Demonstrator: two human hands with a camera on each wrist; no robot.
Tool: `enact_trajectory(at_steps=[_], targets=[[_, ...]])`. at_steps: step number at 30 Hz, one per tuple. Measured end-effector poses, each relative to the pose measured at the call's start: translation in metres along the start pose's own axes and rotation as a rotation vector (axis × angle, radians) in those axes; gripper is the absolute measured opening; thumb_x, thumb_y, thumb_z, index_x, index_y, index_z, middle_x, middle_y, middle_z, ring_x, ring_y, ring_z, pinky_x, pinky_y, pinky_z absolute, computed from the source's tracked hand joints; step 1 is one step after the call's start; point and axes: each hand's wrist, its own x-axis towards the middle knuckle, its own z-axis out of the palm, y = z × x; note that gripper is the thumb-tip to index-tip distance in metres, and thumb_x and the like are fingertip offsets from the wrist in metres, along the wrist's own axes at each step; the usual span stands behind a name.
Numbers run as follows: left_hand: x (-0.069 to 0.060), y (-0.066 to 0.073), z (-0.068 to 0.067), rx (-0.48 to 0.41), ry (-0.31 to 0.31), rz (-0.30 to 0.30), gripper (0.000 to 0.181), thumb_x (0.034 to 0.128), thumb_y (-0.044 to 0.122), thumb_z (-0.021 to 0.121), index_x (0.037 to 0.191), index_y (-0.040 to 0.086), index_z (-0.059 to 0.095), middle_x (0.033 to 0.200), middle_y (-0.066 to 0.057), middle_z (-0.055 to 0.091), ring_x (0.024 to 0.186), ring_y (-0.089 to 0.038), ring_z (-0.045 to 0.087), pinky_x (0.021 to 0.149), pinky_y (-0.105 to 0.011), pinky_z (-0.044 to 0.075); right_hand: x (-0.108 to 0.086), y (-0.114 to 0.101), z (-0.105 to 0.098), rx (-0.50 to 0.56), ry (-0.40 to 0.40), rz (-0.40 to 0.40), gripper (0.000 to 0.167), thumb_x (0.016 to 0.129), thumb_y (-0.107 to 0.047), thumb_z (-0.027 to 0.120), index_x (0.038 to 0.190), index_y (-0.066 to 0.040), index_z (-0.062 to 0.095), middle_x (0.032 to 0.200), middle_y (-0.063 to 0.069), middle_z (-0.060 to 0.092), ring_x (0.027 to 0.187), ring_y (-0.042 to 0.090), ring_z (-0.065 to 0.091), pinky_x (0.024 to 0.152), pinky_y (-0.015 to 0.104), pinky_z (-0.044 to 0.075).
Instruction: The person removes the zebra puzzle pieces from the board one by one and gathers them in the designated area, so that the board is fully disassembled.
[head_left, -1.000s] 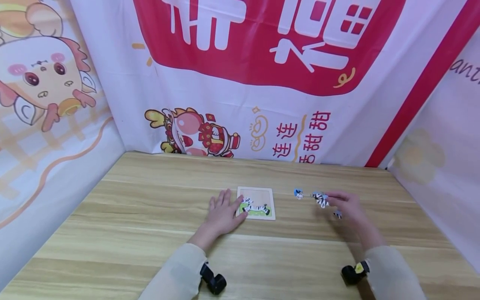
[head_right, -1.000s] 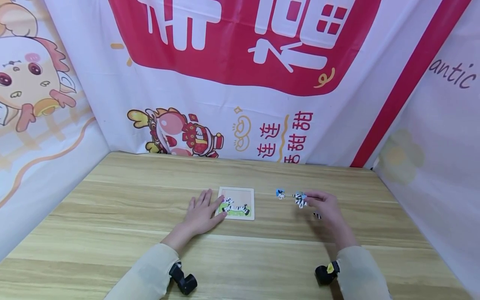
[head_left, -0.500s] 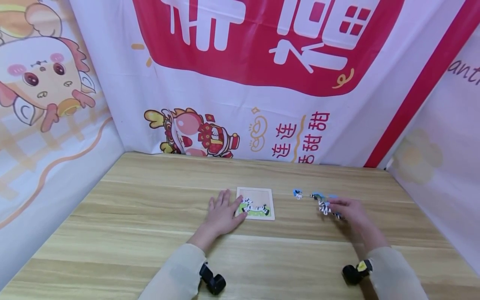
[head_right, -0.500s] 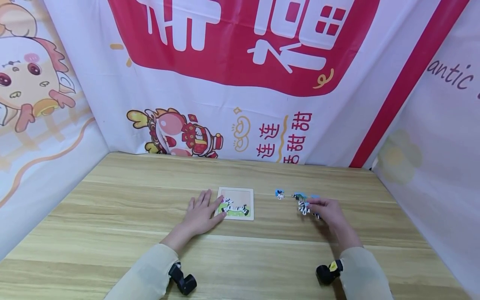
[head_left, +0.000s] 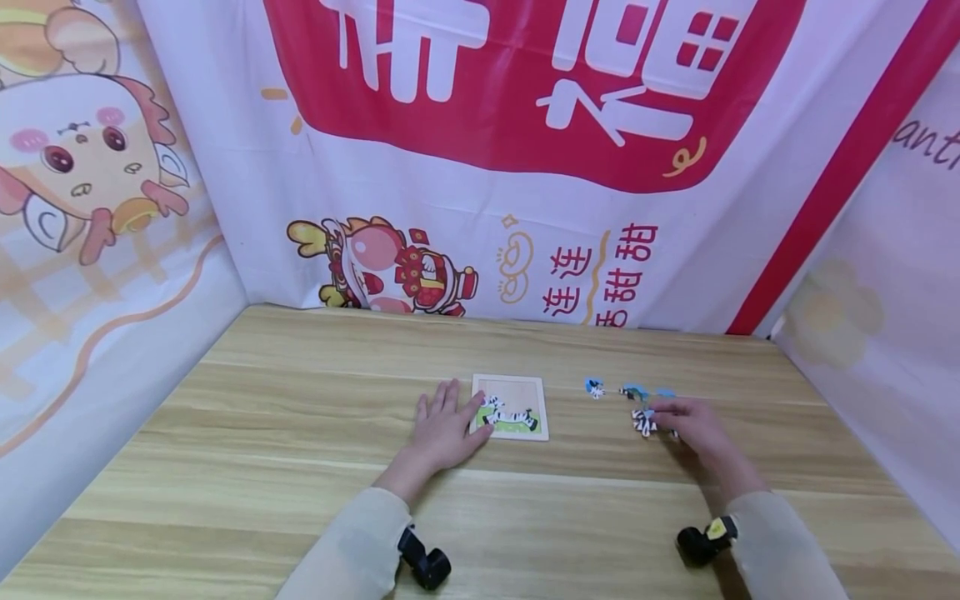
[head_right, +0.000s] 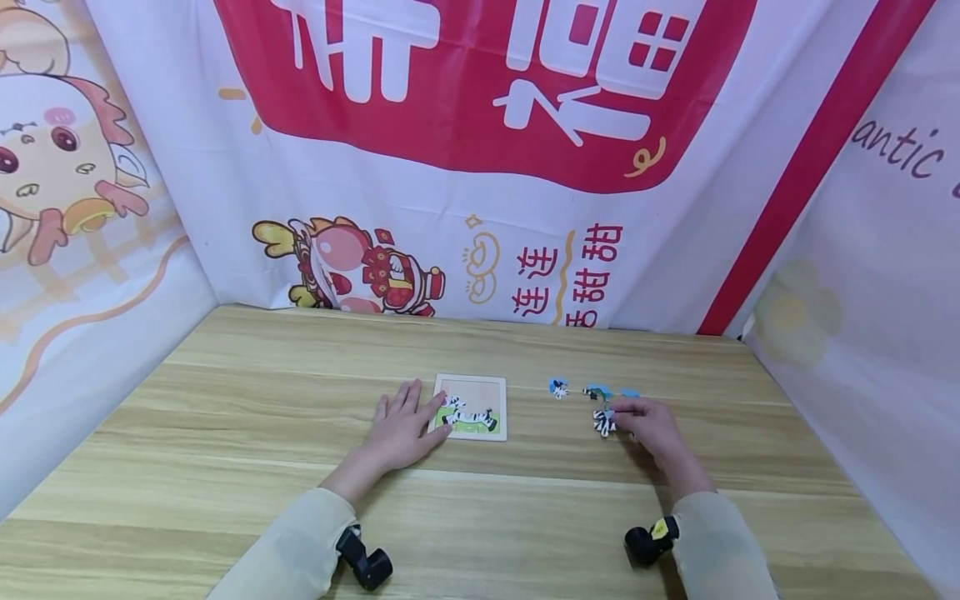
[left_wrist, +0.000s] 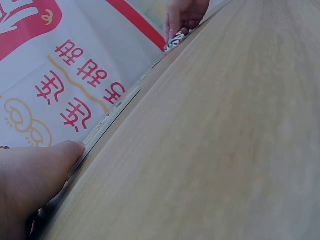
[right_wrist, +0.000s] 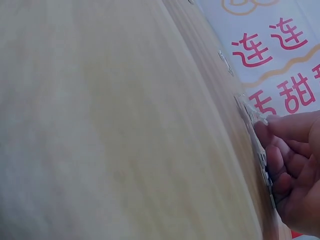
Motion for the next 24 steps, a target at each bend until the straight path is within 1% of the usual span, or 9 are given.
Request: enact_trajectory(at_steps=[2, 7, 13, 20, 24], targets=[[-0.0005, 0.0004, -0.0005, -0.003, 0.006, 0.002, 0.061, 0.0840, 0.057, 0.034, 0.135, 0.023, 0.032, 0.140, -0.020, 0.011, 0.127, -0.035, 0.002, 0.096, -0.054, -0.001, 0.0004, 0.0004, 0.0008, -0.003, 0.007, 0.008, 0.032, 0.084, -0.021, 0.057, 0.110, -0.002, 0.057, 0.112, 0.016, 0.049, 0.098, 0.027, 0.040, 0.076, 0.037, 0.034], [-0.0013, 0.0008, -0.0012, 0.001, 0.009, 0.004, 0.061, 0.0842, 0.056, 0.035, 0.134, 0.022, 0.033, 0.140, -0.020, 0.012, 0.127, -0.035, 0.003, 0.096, -0.054, 0.000, 0.0003, 0.0006, 0.0019, -0.015, 0.018, -0.015, 0.032, 0.084, -0.018, 0.056, 0.110, 0.000, 0.056, 0.111, 0.017, 0.050, 0.096, 0.027, 0.041, 0.074, 0.035, 0.034], [-0.0019, 0.0005, -0.0018, -0.003, 0.011, 0.013, 0.061, 0.0842, 0.056, 0.035, 0.134, 0.022, 0.033, 0.139, -0.021, 0.012, 0.126, -0.035, 0.003, 0.096, -0.055, 0.001, 0.0001, 0.0010, 0.0032, -0.016, 0.017, -0.035, 0.032, 0.085, -0.017, 0.055, 0.111, 0.002, 0.055, 0.111, 0.018, 0.050, 0.098, 0.028, 0.041, 0.078, 0.038, 0.033], [-0.0015, 0.0001, -0.0016, -0.011, 0.007, 0.013, 0.061, 0.0842, 0.056, 0.035, 0.134, 0.022, 0.033, 0.140, -0.021, 0.012, 0.127, -0.035, 0.002, 0.096, -0.054, 0.000, 0.0013, 0.0021, 0.0032, -0.016, 0.016, -0.021, 0.033, 0.086, -0.020, 0.055, 0.113, 0.000, 0.055, 0.112, 0.017, 0.049, 0.097, 0.027, 0.040, 0.076, 0.037, 0.033], [-0.0013, 0.0002, -0.0014, -0.007, 0.004, 0.007, 0.061, 0.0841, 0.057, 0.034, 0.135, 0.023, 0.032, 0.140, -0.020, 0.011, 0.127, -0.034, 0.001, 0.096, -0.054, -0.001, 0.0007, 0.0018, 0.0032, -0.005, 0.019, -0.008, 0.035, 0.085, -0.021, 0.056, 0.113, -0.001, 0.054, 0.113, 0.017, 0.049, 0.098, 0.027, 0.040, 0.078, 0.039, 0.033]])
